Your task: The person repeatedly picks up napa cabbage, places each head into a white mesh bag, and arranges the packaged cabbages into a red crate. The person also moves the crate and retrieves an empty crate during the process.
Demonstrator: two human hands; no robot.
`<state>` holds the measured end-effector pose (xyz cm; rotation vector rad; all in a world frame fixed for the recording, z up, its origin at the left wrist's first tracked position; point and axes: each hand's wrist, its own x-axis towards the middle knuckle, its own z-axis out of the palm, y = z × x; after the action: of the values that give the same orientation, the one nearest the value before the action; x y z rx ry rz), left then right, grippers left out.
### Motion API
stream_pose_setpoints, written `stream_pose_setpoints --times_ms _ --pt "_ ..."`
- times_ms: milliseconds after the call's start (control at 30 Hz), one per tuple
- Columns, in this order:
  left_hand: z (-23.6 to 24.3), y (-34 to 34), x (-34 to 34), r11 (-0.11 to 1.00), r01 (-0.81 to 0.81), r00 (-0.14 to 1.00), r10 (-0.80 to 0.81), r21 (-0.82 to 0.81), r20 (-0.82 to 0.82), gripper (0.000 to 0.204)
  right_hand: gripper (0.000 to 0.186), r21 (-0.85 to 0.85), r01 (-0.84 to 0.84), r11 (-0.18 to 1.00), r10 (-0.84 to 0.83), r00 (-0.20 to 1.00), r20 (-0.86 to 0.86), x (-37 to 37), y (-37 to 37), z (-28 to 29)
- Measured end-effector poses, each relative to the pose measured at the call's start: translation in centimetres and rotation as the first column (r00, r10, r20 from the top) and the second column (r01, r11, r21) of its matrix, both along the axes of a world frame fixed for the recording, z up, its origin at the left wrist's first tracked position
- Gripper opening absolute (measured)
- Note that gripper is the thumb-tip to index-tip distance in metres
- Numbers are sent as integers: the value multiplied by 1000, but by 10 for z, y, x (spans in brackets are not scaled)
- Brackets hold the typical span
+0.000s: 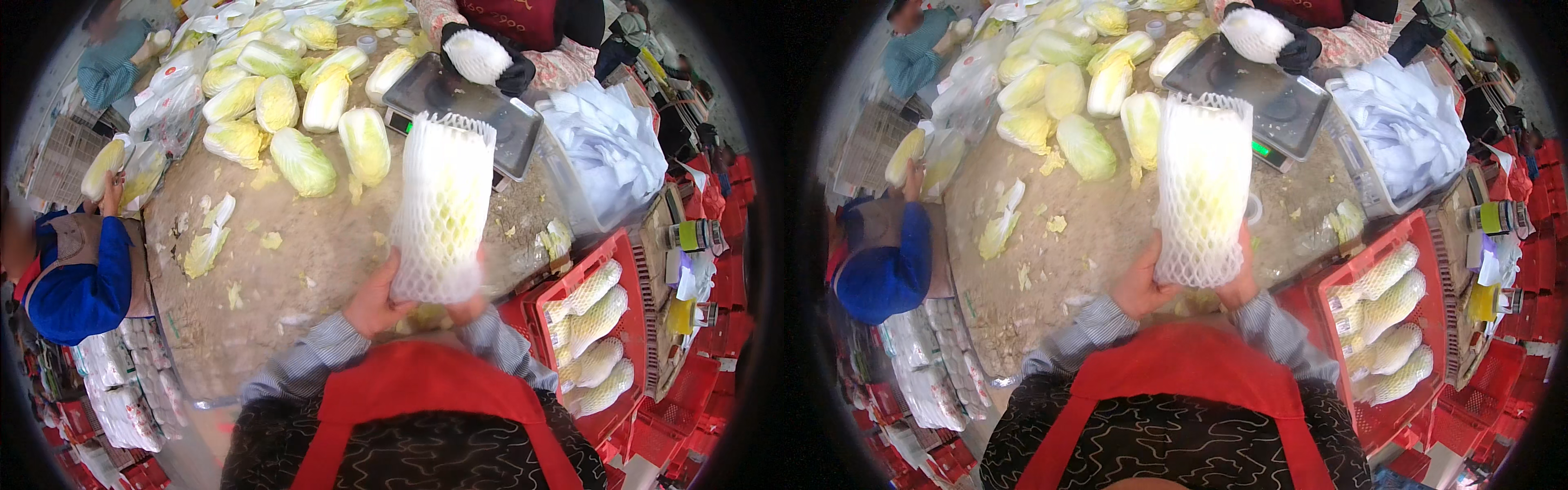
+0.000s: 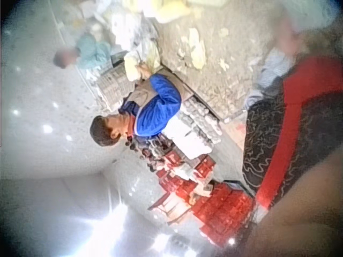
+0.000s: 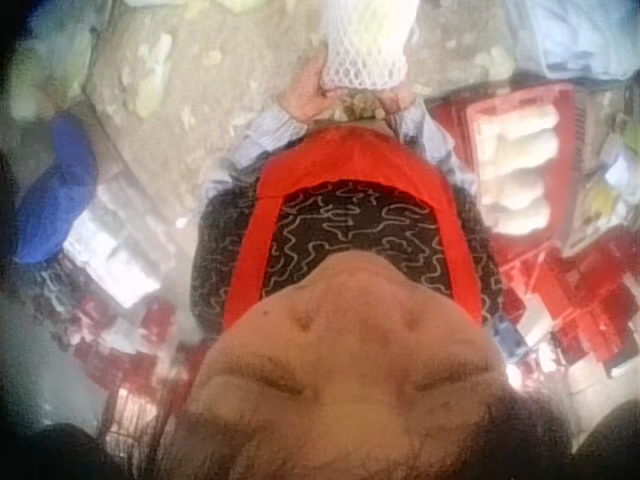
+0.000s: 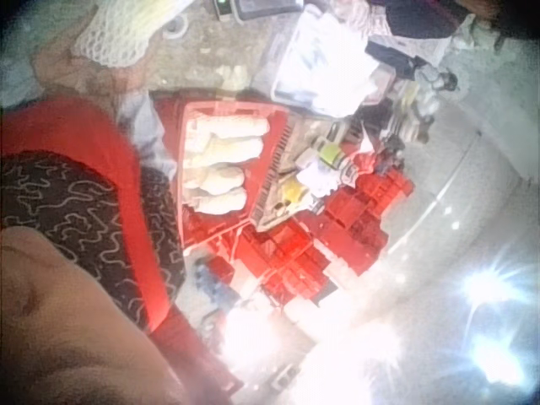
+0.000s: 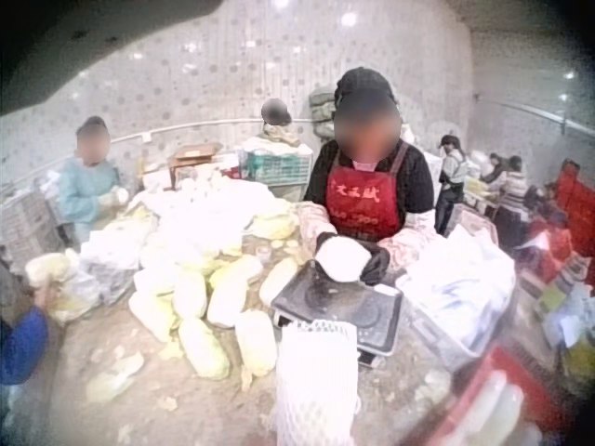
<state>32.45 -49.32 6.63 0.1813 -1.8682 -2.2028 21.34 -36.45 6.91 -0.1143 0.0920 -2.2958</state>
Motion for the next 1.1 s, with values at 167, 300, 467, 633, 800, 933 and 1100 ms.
stream_pose_setpoints --times_ms 167,300,467,633,800,933,1100 --pt "-41 -28 11 541 -272 893 -168 796 418 21 57 480 326 815 -209 937 -281 -60 25 20" --pt "-46 -37 20 759 -304 855 -50 576 516 19 54 630 582 515 -263 806 -530 -147 25 33" --pt "-52 -29 17 766 -277 852 -83 580 516 19 49 786 564 254 -75 822 -565 -200 29 29" --pt "-70 -38 24 803 -329 839 8 496 543 16 49 776 621 108 -53 783 -619 -160 77 23" --pt "-92 -45 27 810 -361 837 63 462 544 14 37 839 543 -31 161 831 -532 -112 130 12" --pt "-100 -40 20 821 -356 821 47 446 570 14 37 691 713 -119 519 638 -569 -89 129 -15" --pt "-97 -43 17 819 -330 825 10 468 565 13 72 118 993 -18 828 81 -555 -75 64 -61"
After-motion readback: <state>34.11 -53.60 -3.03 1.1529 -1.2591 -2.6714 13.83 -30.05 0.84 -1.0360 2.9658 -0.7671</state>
